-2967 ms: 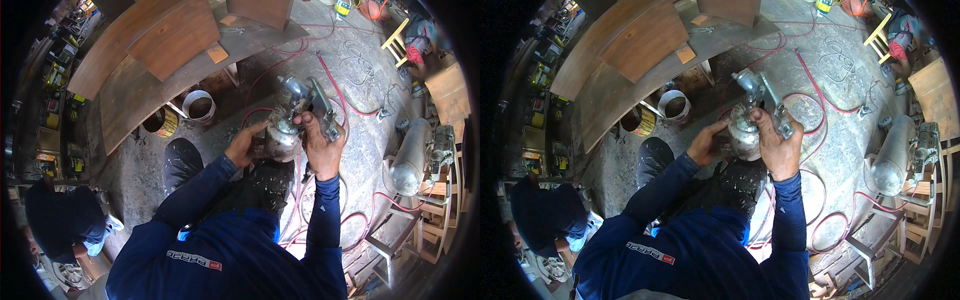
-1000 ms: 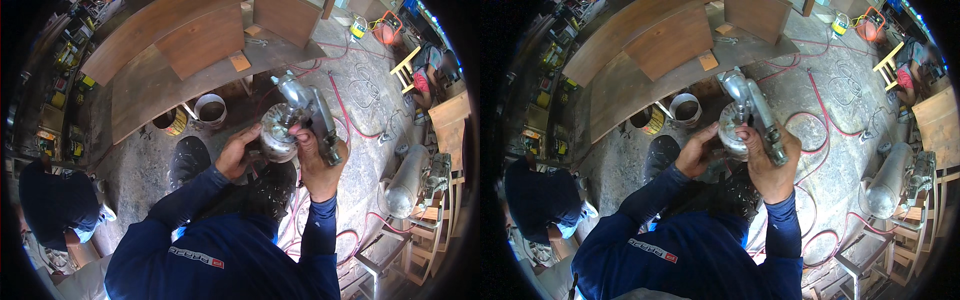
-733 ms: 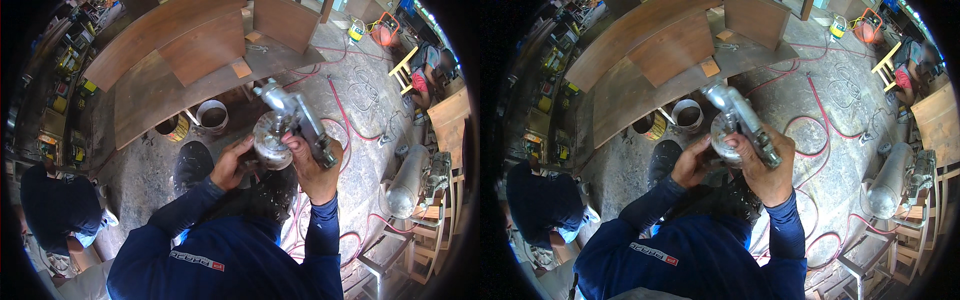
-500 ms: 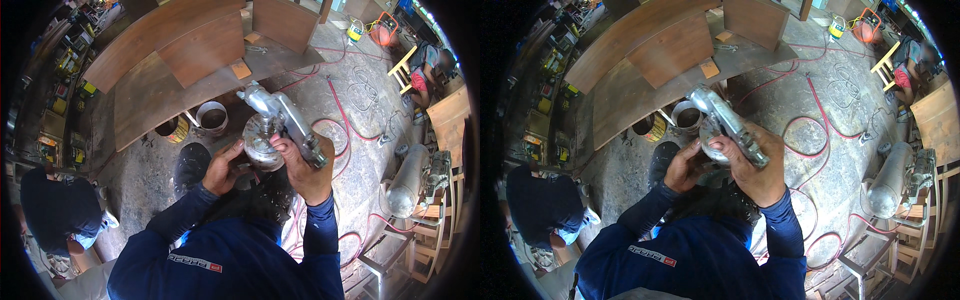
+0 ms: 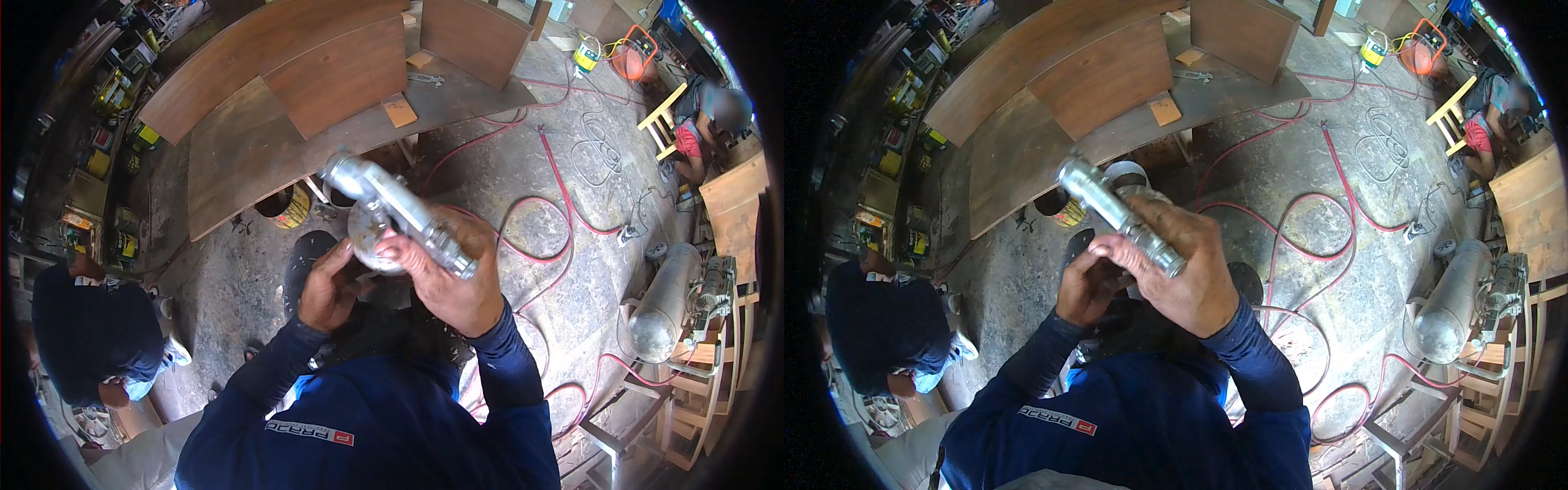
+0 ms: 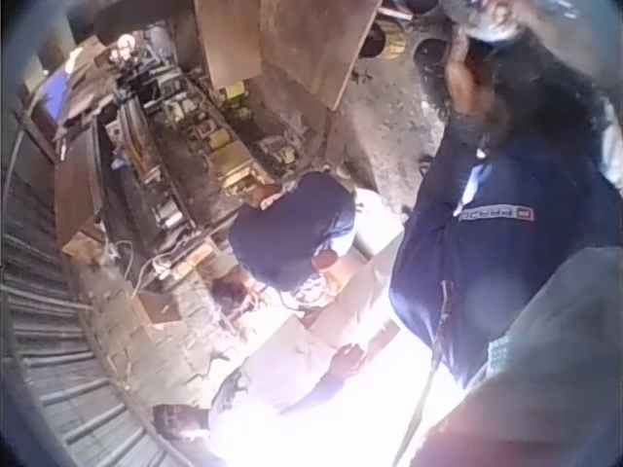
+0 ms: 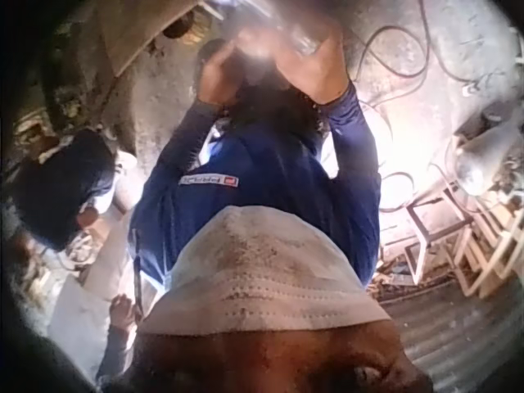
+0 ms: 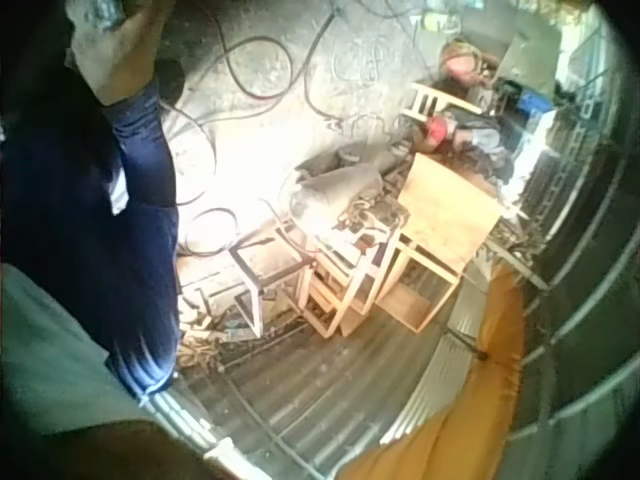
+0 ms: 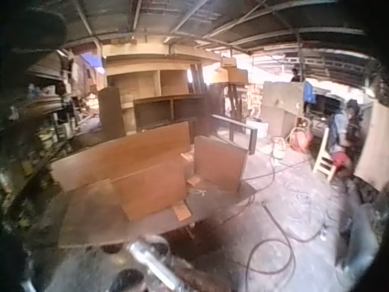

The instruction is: Applying a clear coat or finish to wooden furniture panels using a pneumatic spray gun.

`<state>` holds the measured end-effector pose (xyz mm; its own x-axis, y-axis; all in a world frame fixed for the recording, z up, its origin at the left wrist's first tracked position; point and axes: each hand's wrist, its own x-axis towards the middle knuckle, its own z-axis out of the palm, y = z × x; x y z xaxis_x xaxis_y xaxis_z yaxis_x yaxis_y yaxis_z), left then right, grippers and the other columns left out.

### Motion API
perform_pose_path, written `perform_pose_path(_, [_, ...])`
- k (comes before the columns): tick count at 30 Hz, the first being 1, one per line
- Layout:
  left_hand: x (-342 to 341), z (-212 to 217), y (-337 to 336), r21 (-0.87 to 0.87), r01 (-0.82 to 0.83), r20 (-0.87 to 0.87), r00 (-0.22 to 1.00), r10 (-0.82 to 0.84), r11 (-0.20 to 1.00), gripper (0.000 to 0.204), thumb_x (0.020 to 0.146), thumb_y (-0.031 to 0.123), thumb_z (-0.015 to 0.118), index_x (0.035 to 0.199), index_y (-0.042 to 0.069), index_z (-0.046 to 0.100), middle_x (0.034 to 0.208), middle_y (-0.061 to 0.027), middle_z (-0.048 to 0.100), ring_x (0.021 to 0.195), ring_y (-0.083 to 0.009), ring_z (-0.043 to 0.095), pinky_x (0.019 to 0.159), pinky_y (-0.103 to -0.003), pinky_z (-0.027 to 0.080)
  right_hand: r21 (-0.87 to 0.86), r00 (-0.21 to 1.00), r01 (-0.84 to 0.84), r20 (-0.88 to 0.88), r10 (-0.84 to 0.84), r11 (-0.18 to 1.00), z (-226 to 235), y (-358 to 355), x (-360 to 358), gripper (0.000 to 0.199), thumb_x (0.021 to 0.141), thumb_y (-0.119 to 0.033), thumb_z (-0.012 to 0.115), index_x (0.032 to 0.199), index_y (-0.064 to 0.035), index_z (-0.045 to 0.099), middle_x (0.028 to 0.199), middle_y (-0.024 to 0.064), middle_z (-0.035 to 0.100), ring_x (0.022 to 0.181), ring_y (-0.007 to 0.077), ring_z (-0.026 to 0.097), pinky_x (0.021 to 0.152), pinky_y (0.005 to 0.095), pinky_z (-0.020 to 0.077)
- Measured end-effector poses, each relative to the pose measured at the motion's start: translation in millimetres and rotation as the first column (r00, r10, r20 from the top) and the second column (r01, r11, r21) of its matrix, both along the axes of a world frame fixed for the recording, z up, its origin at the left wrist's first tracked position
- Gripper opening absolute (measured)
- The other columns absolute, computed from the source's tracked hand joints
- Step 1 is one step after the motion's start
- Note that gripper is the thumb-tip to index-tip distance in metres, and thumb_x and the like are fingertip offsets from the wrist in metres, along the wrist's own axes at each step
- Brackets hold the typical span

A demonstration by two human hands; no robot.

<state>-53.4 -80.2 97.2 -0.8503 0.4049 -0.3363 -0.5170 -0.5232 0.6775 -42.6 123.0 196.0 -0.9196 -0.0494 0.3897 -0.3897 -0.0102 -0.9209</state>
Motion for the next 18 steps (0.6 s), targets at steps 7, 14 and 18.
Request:
perform_pose_path(7, [-54.4,6.3,81.8,-0.054,0.189,-0.012,0.982,-0.189,0.981,0.045,0.102,0.040,0.055,0.137,0.012,0.056,0.129,-0.0125,0.062,0.119,-0.0276,0.059,0.104,-0.052,0.046,0.134,0.907,0.421,-0.034,-0.421,0.897,11.9,47.7,2.0,0.019,0.094,-0.012,0.072,0.103,0.0047,0.071,0.084,0.0061,0.074,0.078,0.0093,0.066,0.071,0.0263,0.0520])
perform_pose_path(14, [-92.6,24.9,122.2,-0.074,0.421,0.030,0.907,-0.420,0.904,0.047,0.099,0.038,0.062,0.135,0.009,0.056,0.123,-0.0147,0.064,0.109,-0.0273,0.064,0.097,-0.048,0.053,0.039,0.823,0.564,0.059,-0.565,0.825,18.5,79.9,0.0,0.022,0.093,-0.016,0.076,0.102,0.0040,0.073,0.091,0.0050,0.074,0.083,0.0096,0.065,0.077,0.0244,0.0504])
perform_pose_path(18, [-59.1,19.2,104.1,0.003,0.231,-0.014,0.973,-0.231,0.973,0.048,0.101,0.038,0.059,0.139,0.007,0.057,0.125,-0.0116,0.066,0.109,-0.0246,0.066,0.095,-0.044,0.054,0.115,0.937,0.341,0.035,-0.347,0.933,15.7,83.5,1.0,0.020,0.093,-0.010,0.075,0.105,0.0055,0.071,0.084,0.0054,0.073,0.076,0.0089,0.065,0.071,0.0251,0.0513])
